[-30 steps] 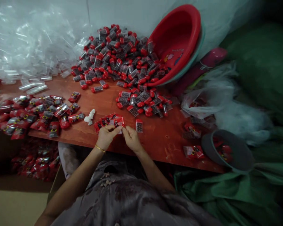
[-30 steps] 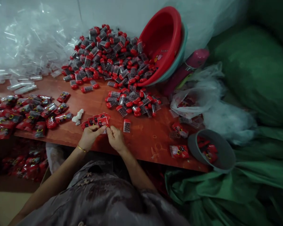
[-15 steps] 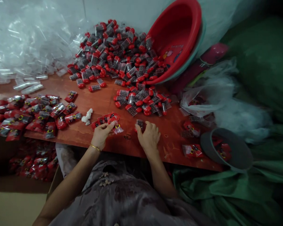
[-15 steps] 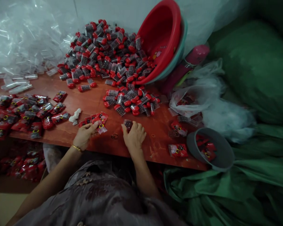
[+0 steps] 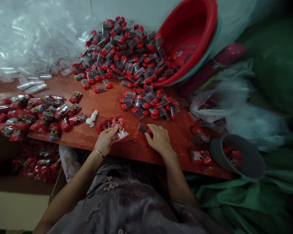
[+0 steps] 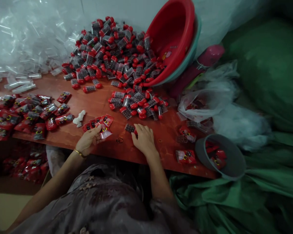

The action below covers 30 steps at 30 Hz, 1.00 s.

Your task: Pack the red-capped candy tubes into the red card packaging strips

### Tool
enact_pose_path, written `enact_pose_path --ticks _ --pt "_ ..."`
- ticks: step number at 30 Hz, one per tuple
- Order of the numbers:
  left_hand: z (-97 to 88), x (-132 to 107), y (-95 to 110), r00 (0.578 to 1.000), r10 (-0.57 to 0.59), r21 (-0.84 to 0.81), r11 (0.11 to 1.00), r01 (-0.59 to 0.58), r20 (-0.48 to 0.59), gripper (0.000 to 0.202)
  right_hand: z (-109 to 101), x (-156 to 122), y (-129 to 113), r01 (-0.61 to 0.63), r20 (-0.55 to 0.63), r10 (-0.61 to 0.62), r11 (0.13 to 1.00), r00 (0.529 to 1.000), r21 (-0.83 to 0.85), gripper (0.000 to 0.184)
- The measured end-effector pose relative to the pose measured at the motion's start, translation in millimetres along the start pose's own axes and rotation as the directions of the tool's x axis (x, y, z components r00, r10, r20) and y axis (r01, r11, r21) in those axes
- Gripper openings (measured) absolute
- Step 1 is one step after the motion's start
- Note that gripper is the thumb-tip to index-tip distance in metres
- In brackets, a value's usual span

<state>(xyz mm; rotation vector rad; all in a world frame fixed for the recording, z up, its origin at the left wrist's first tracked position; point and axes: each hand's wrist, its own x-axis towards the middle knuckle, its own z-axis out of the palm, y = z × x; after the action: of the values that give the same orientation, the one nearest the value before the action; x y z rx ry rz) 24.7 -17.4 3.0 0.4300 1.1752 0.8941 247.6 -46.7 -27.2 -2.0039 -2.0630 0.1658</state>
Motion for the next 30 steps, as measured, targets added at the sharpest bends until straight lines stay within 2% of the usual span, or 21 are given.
enact_pose_path --ticks 3,6,9,12,15,18,21,24,27,30 --pt "1.0 0 -3 1.0 -0.007 -0.009 1.0 0.007 0.019 0.04 0 -9 -5 -0.049 0.017 0.048 0.995 0.999 0.082 0.039" --pt "2.3 0 -3 1.0 -0.011 -0.026 1.0 0.012 0.021 0.038 -1 -15 -8 -0.033 0.008 0.032 0.988 0.999 0.15 0.035" --pt "2.6 -1 -1 0.999 -0.011 -0.032 0.999 0.012 0.034 0.037 -5 -8 -5 0.085 -0.058 -0.081 0.994 0.995 0.075 0.037" --pt "1.3 -2 0 0.999 -0.01 -0.034 0.999 0.012 0.039 0.036 -5 3 -2 0.209 -0.008 -0.209 0.977 0.978 0.048 0.045" --pt "-0.9 -3 0 0.999 -0.021 -0.042 0.999 0.022 0.025 0.035 2 10 -1 0.09 0.005 -0.09 0.996 0.996 0.005 0.057" --pt "-1.9 -5 2 0.999 -0.031 -0.063 0.998 0.032 0.025 0.034 12 8 -1 0.003 -0.024 -0.002 1.0 1.0 0.006 0.047" --pt "-0.4 -6 4 0.999 -0.046 -0.08 0.996 0.047 0.018 0.033 17 4 -3 0.038 -0.056 -0.033 0.994 0.998 0.099 0.03" --pt "1.8 -6 5 0.999 -0.053 -0.083 0.995 0.053 0.013 0.032 16 -1 -5 0.042 -0.071 -0.03 0.984 0.997 0.175 0.022" --pt "2.4 -5 4 0.999 -0.05 -0.071 0.996 0.05 0.012 0.031 14 -5 -6 -0.058 -0.046 0.074 0.958 0.996 0.282 0.023" --pt "2.3 -4 4 0.999 -0.046 -0.082 0.996 0.047 0.005 0.031 10 -11 -7 -0.161 0.052 0.156 0.854 0.986 0.494 0.027"
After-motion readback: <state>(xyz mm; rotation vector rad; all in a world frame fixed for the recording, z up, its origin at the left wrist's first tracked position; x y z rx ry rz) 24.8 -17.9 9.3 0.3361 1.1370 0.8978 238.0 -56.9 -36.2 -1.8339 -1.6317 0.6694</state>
